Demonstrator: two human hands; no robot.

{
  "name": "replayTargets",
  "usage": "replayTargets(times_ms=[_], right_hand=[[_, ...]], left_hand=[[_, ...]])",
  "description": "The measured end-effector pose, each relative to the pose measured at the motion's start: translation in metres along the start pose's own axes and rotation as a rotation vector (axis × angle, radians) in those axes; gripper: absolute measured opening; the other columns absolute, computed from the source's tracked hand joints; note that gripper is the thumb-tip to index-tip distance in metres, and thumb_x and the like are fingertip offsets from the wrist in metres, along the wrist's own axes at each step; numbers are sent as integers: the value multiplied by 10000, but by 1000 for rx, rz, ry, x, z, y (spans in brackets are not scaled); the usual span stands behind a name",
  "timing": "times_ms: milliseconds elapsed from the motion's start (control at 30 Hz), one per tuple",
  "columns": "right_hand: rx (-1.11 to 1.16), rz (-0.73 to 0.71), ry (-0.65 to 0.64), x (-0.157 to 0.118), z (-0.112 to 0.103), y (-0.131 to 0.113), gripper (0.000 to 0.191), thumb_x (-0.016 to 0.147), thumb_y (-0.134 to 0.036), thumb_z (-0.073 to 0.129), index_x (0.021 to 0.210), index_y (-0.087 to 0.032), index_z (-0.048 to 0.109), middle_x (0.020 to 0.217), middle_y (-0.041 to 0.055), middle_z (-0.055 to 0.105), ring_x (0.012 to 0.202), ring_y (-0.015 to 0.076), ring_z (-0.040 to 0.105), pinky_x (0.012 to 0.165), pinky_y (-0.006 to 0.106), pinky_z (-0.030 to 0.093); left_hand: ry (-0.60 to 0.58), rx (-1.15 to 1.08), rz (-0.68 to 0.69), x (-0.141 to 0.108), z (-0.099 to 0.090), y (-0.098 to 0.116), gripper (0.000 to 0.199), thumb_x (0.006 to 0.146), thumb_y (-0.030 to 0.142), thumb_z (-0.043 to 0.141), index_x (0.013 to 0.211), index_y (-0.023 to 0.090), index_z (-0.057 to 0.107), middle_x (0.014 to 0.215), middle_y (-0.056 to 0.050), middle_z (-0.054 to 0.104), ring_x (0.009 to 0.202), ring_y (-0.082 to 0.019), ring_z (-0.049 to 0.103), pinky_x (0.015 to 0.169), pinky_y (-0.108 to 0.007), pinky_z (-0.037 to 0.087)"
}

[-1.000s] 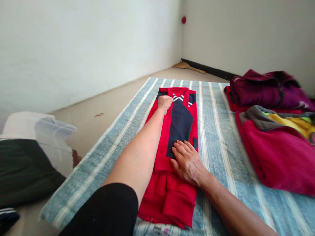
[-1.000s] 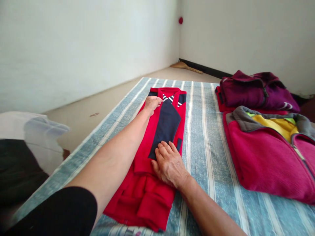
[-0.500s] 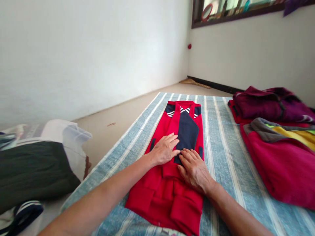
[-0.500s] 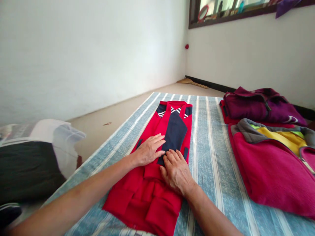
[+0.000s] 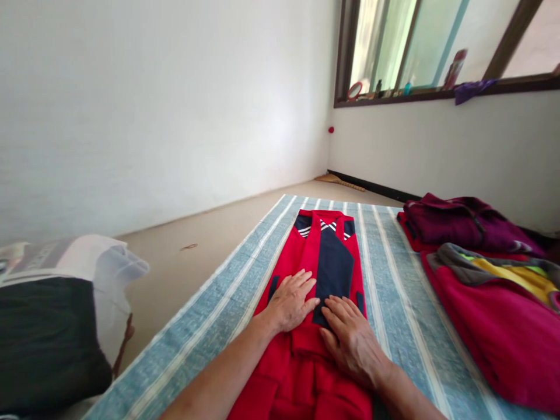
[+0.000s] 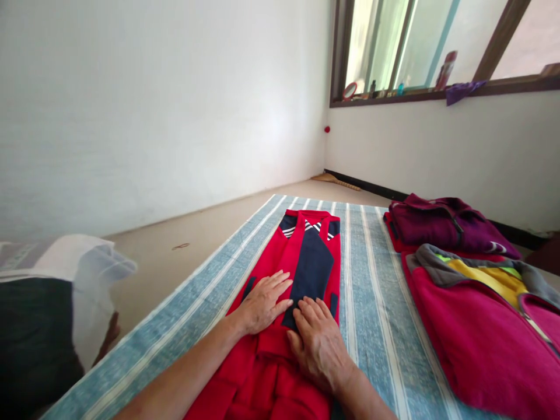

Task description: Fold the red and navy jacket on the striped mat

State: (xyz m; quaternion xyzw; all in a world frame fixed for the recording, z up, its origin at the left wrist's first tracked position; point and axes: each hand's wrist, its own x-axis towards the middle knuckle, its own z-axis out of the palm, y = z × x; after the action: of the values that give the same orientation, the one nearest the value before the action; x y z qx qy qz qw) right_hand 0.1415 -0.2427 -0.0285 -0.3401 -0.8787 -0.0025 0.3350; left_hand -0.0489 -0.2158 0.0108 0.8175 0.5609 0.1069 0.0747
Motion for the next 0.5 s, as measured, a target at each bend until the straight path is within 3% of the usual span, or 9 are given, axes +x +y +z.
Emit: replayTargets(times_ms=[500], right_hand=[[-33, -27, 58, -1, 7, 0, 338, 835, -215, 511, 1151, -130, 596, 1186, 135, 630, 1127, 289, 573, 954, 513, 483]], left_hand=[[1, -74, -29, -2, 1, -5, 456, 875, 370, 507, 1301, 208, 513, 1441, -104, 425, 1357, -257, 335, 1100, -490, 297]])
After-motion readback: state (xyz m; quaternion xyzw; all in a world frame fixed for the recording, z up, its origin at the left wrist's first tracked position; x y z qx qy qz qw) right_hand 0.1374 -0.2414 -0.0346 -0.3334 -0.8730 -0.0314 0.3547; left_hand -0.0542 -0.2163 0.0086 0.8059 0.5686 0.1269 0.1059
